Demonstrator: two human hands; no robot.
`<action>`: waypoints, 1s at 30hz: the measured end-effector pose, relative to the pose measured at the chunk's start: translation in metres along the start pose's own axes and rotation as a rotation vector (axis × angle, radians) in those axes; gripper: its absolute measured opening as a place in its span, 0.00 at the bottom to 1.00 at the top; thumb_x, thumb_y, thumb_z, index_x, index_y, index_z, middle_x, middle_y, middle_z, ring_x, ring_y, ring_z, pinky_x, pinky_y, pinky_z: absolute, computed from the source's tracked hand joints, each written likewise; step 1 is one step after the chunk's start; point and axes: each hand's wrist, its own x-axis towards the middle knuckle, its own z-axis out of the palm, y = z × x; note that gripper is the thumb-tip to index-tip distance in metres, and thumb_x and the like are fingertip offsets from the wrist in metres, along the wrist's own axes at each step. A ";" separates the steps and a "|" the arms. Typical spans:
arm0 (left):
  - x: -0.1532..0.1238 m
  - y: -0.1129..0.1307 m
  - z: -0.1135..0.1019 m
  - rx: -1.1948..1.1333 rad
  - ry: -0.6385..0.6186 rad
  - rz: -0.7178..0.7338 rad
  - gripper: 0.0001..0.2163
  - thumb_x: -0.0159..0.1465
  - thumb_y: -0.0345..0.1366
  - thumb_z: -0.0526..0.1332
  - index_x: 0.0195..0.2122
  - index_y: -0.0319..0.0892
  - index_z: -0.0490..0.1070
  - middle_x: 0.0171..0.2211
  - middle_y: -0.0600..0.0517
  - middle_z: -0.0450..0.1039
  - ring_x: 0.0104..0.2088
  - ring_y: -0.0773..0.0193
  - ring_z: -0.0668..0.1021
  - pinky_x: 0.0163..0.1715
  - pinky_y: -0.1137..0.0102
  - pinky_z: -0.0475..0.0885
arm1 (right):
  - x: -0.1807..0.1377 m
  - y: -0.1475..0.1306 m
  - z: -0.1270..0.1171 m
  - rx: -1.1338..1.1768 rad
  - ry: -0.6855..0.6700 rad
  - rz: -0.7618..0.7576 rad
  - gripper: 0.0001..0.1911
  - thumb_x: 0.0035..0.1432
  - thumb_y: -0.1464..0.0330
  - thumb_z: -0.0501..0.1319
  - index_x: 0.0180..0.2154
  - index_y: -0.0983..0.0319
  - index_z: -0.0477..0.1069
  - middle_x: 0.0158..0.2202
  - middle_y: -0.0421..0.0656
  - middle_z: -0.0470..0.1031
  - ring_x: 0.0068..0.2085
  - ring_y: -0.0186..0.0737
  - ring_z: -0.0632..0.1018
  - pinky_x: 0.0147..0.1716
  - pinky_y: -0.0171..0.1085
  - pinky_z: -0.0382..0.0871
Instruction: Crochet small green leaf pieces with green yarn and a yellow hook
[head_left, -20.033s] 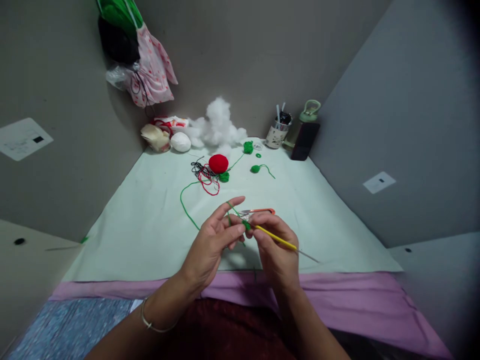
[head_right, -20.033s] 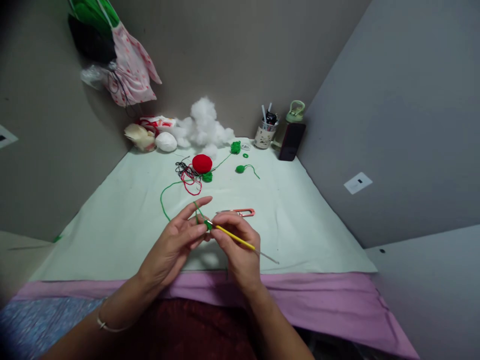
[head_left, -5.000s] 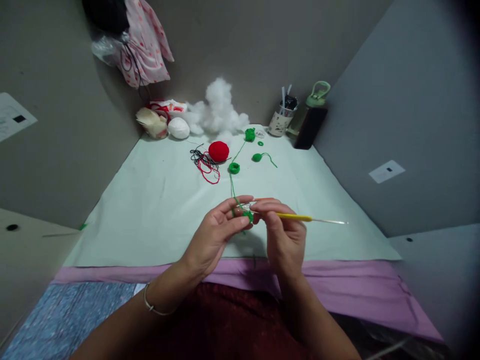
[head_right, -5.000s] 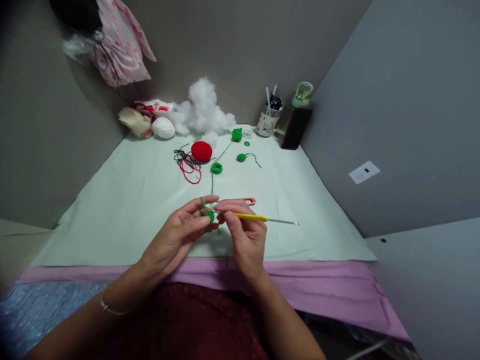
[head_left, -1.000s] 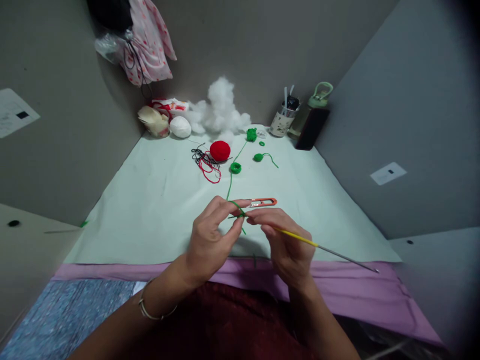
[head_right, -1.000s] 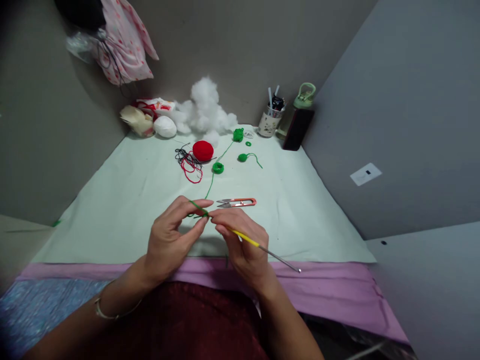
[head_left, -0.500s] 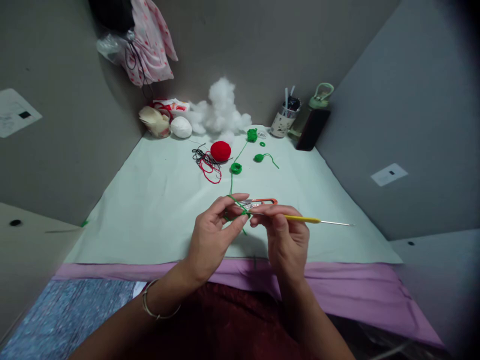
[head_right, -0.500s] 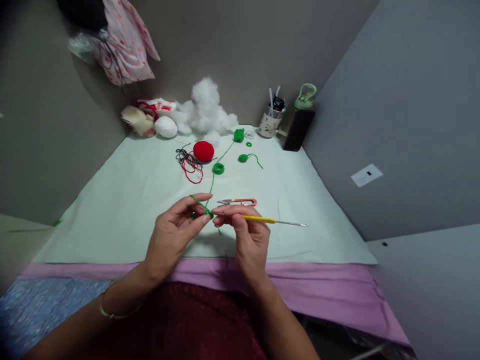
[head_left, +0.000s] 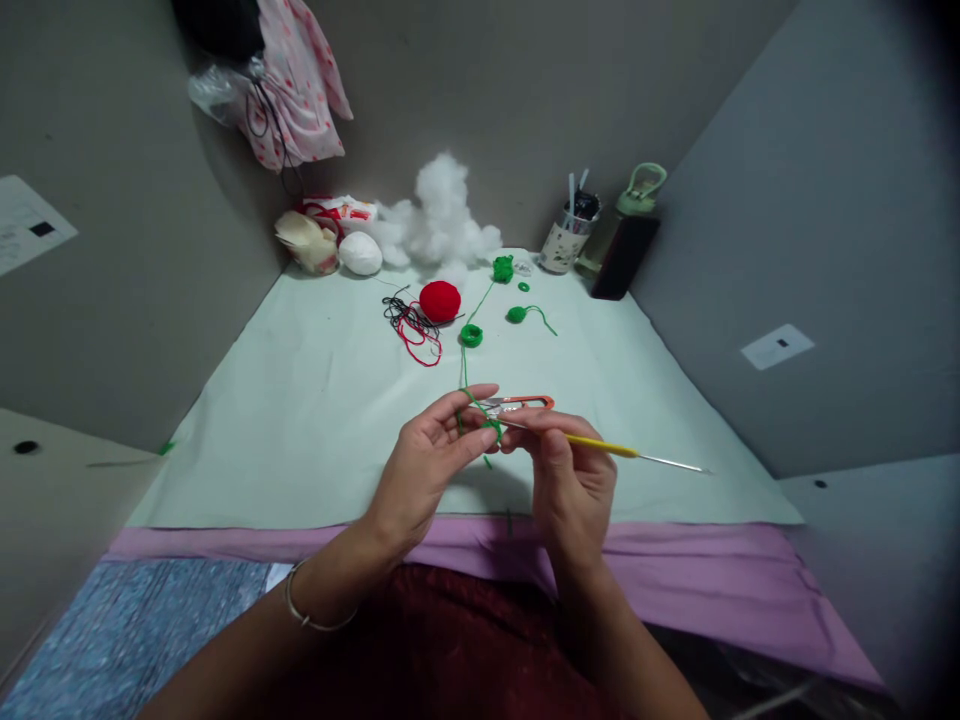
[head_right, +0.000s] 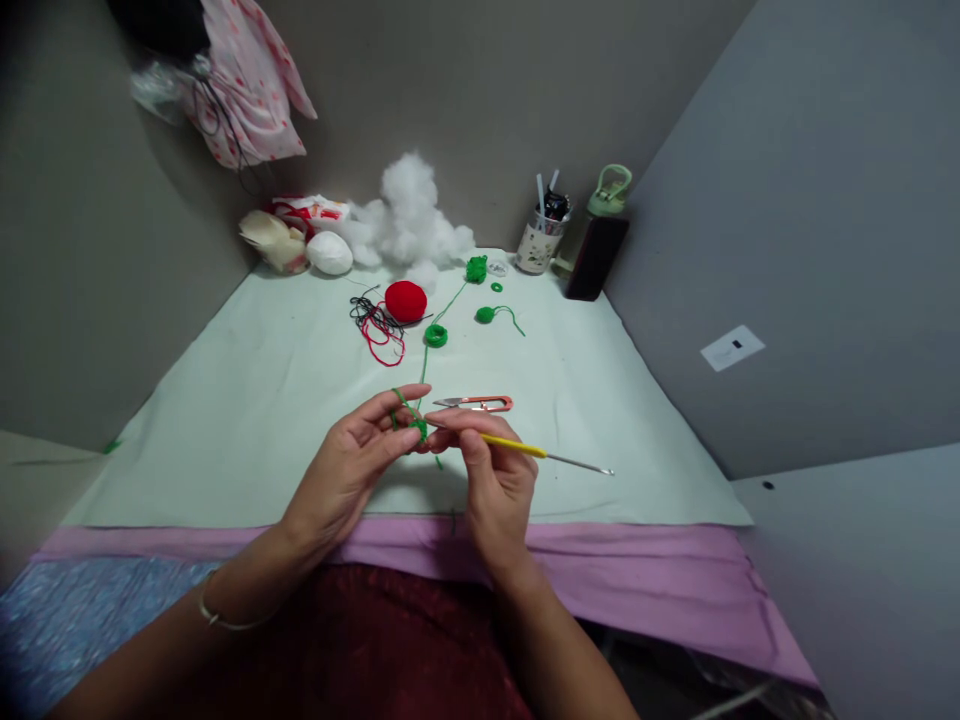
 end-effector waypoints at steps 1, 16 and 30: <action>0.000 0.000 0.001 -0.013 0.006 -0.013 0.16 0.61 0.32 0.74 0.51 0.47 0.82 0.35 0.55 0.76 0.38 0.68 0.79 0.44 0.71 0.73 | -0.001 0.000 0.000 -0.021 -0.008 -0.017 0.09 0.72 0.66 0.61 0.42 0.57 0.81 0.42 0.43 0.84 0.36 0.37 0.82 0.39 0.41 0.79; 0.000 0.002 -0.001 -0.070 0.009 -0.091 0.10 0.58 0.33 0.75 0.42 0.42 0.83 0.34 0.54 0.76 0.33 0.69 0.79 0.41 0.71 0.72 | 0.001 -0.005 -0.006 -0.107 0.069 -0.081 0.11 0.72 0.67 0.60 0.42 0.56 0.82 0.41 0.42 0.83 0.34 0.37 0.81 0.36 0.42 0.76; 0.001 0.003 0.000 -0.051 -0.001 -0.069 0.06 0.59 0.32 0.74 0.35 0.41 0.79 0.32 0.55 0.76 0.33 0.68 0.79 0.42 0.68 0.71 | -0.001 -0.005 -0.005 -0.159 0.022 -0.110 0.10 0.71 0.70 0.60 0.42 0.55 0.82 0.39 0.42 0.83 0.33 0.38 0.81 0.36 0.44 0.76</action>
